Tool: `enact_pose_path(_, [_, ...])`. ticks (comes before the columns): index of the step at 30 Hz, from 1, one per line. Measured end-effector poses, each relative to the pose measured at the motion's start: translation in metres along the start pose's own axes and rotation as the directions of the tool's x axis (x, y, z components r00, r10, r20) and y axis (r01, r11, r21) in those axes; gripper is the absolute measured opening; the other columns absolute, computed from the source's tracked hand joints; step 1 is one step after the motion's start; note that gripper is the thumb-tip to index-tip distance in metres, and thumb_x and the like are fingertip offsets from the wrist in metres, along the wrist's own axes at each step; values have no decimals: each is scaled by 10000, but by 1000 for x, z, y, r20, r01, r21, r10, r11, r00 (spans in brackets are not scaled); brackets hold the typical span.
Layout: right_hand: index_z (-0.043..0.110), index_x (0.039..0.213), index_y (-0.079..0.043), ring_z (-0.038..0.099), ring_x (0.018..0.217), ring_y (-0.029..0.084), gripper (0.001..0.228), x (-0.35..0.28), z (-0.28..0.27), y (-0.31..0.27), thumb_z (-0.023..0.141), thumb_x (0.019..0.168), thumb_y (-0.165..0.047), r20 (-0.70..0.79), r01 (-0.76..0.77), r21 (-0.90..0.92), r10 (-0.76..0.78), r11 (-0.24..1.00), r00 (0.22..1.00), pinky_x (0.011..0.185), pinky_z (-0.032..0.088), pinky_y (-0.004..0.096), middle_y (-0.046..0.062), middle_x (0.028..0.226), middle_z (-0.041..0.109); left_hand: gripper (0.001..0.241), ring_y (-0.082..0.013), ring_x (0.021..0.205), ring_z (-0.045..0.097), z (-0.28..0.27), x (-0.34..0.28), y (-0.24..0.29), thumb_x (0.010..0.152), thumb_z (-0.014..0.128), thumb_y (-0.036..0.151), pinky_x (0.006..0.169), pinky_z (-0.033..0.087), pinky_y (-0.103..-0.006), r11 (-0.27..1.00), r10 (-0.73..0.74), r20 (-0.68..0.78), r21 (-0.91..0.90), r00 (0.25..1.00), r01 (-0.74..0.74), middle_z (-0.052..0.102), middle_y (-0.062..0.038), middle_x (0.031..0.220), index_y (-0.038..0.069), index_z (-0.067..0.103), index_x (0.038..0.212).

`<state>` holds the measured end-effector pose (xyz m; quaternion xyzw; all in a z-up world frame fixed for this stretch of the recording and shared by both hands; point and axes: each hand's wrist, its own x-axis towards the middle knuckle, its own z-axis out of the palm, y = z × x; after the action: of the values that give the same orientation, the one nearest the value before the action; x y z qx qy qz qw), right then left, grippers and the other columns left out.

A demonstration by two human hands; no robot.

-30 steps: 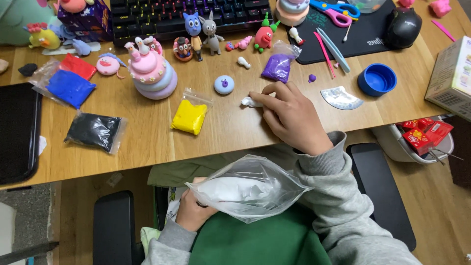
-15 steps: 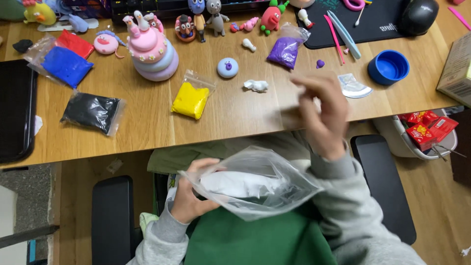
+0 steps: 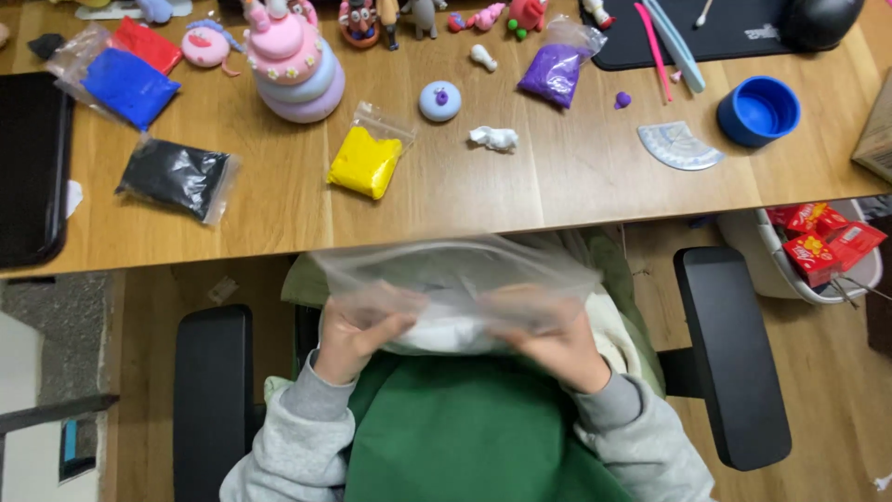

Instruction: Molding and assembling small clay figurines on a desk

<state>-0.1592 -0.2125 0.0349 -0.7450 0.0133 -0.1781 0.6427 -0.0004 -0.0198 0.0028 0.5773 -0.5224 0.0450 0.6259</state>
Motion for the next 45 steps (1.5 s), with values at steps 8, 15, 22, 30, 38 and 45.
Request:
enact_pose_path(8, [767, 875, 15, 676, 992, 230, 317, -1, -8, -17, 525, 948, -177, -8, -210, 128, 212, 969, 977, 867, 532, 425, 193, 946, 781, 166, -66, 647, 597, -18, 16, 41, 767, 762, 76, 602, 506, -221, 662, -673, 81, -379, 736, 647, 723, -84, 589, 16, 748, 612])
enact_pose_path(15, [630, 1130, 68, 749, 902, 333, 537, 2, -19, -60, 696, 755, -310, -74, -140, 169, 154, 976, 985, 808, 584, 471, 262, 989, 735, 354, -170, 808, 706, -30, 20, 58, 762, 751, 200, 784, 556, -337, 736, -573, 154, -336, 805, 588, 764, -153, 751, -32, 735, 1029])
enact_pose_path(22, [657, 808, 16, 717, 634, 207, 198, 7, -27, -74, 577, 915, -129, -154, -170, 33, 173, 985, 973, 604, 601, 266, 137, 712, 717, 298, -216, 721, 791, -46, 27, 72, 919, 579, 229, 666, 634, -271, 742, -614, 156, -220, 774, 633, 786, -129, 781, 20, 766, 820])
enact_pose_path(30, [642, 932, -34, 544, 556, 124, 114, -4, -33, -21, 543, 880, -57, 21, -643, 134, 646, 754, 763, 501, 455, 241, 44, 775, 628, 193, -288, 630, 746, -41, -17, 58, 884, 608, 92, 435, 657, -337, 402, -801, 258, -437, 540, 805, 753, -235, 695, -53, 725, 933])
enact_pose_path(38, [675, 1213, -41, 643, 1212, 186, 446, -12, -29, 25, 518, 879, -293, 38, -812, 50, 811, 582, 584, 1068, 449, 283, 83, 1266, 697, 253, -232, 499, 617, -37, -15, 54, 882, 613, 192, 1093, 405, -396, 100, -938, 264, -413, 224, 905, 609, -132, 474, 6, 630, 711])
enact_pose_path(45, [546, 690, -24, 524, 331, 196, 345, -17, -33, 25, 557, 978, -213, 187, -710, 171, 685, 683, 704, 336, 437, 260, 103, 499, 568, 284, -262, 1024, 709, -44, -41, 30, 899, 656, 215, 386, 595, -379, 65, -985, 146, -184, 93, 981, 508, -102, 604, -10, 633, 728])
